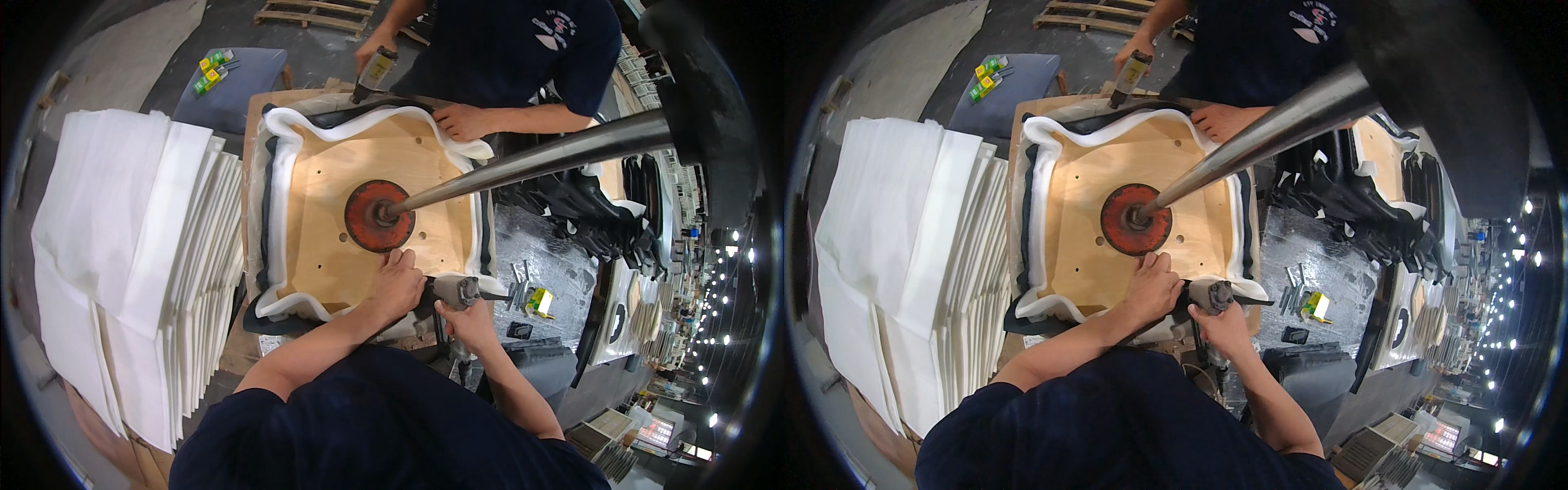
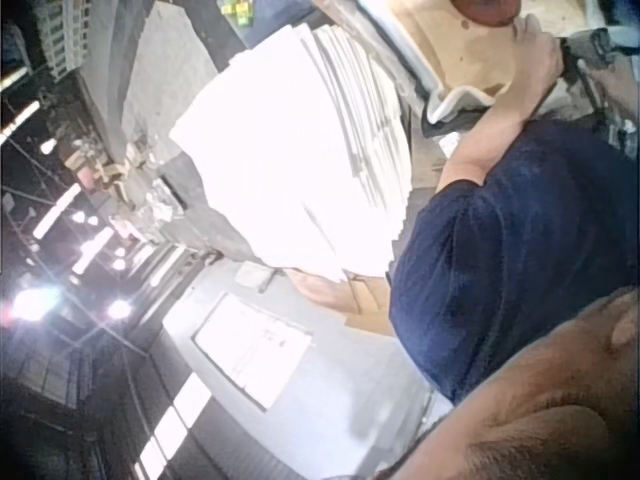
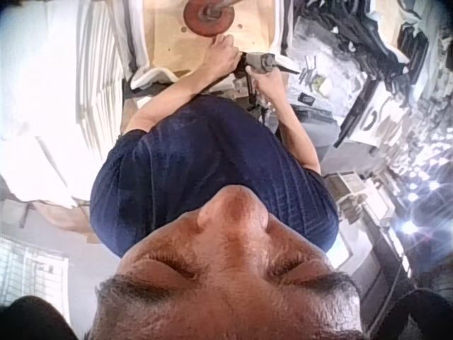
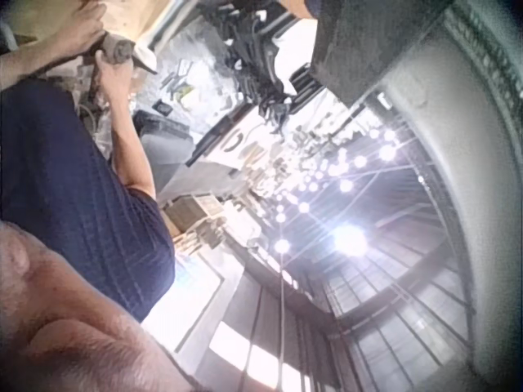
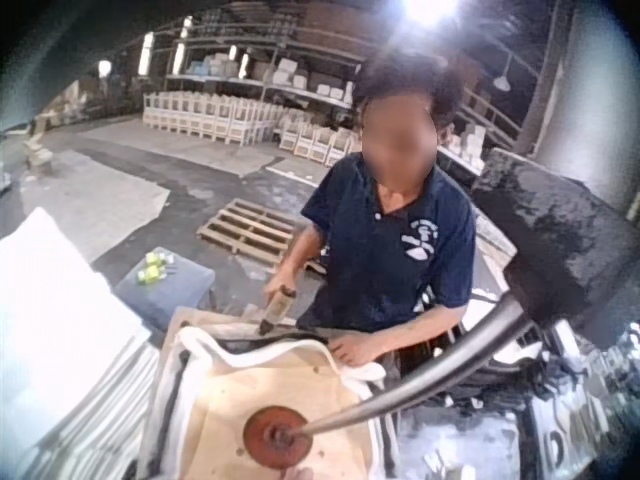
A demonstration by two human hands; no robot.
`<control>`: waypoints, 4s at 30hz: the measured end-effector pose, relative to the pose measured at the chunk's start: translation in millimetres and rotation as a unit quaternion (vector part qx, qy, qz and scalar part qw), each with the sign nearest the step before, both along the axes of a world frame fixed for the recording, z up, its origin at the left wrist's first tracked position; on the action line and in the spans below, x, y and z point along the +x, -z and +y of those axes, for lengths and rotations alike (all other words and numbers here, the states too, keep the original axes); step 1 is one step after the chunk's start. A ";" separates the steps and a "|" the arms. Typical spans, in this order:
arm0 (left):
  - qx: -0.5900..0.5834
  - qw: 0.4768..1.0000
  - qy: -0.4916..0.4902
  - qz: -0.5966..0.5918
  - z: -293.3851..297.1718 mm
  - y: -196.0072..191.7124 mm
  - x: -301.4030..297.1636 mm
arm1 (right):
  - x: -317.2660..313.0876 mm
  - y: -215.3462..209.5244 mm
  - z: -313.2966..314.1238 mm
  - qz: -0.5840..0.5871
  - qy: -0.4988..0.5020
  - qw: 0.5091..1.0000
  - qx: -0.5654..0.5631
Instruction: The person assembles a chair seat by layering foam and fabric over a wooden base, then uses a pneumatic staple gun to secure the materials around the perimeter. A coworker assists by holding the materials and operating a press.
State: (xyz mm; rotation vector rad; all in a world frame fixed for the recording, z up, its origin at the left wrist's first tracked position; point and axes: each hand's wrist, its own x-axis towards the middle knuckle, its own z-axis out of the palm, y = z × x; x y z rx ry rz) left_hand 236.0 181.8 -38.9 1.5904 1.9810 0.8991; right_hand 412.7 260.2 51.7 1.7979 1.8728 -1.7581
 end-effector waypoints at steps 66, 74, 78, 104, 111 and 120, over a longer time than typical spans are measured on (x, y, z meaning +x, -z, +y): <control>-0.026 0.968 0.240 0.068 -103.3 -29.8 -104.8 | -23.6 -6.8 -1.4 -0.036 0.007 0.998 0.053; 0.036 0.972 0.230 0.021 -101.2 -26.7 -111.1 | -35.0 -21.1 -2.3 -0.134 -0.019 0.988 0.078; 0.001 0.978 0.209 0.025 -96.8 -17.6 -113.3 | -38.3 -23.9 -5.5 -0.142 -0.017 0.986 0.086; 0.009 0.996 0.084 0.018 -87.5 11.9 -120.0 | -112.2 -28.0 -116.6 -0.006 0.058 0.997 -0.043; -0.005 0.997 0.081 0.013 -86.9 12.4 -119.4 | -119.8 -17.5 -116.5 -0.047 0.020 0.998 -0.022; -0.029 0.995 0.092 0.025 -86.4 8.8 -116.7 | -116.3 -11.1 -118.3 -0.105 -0.035 0.994 0.020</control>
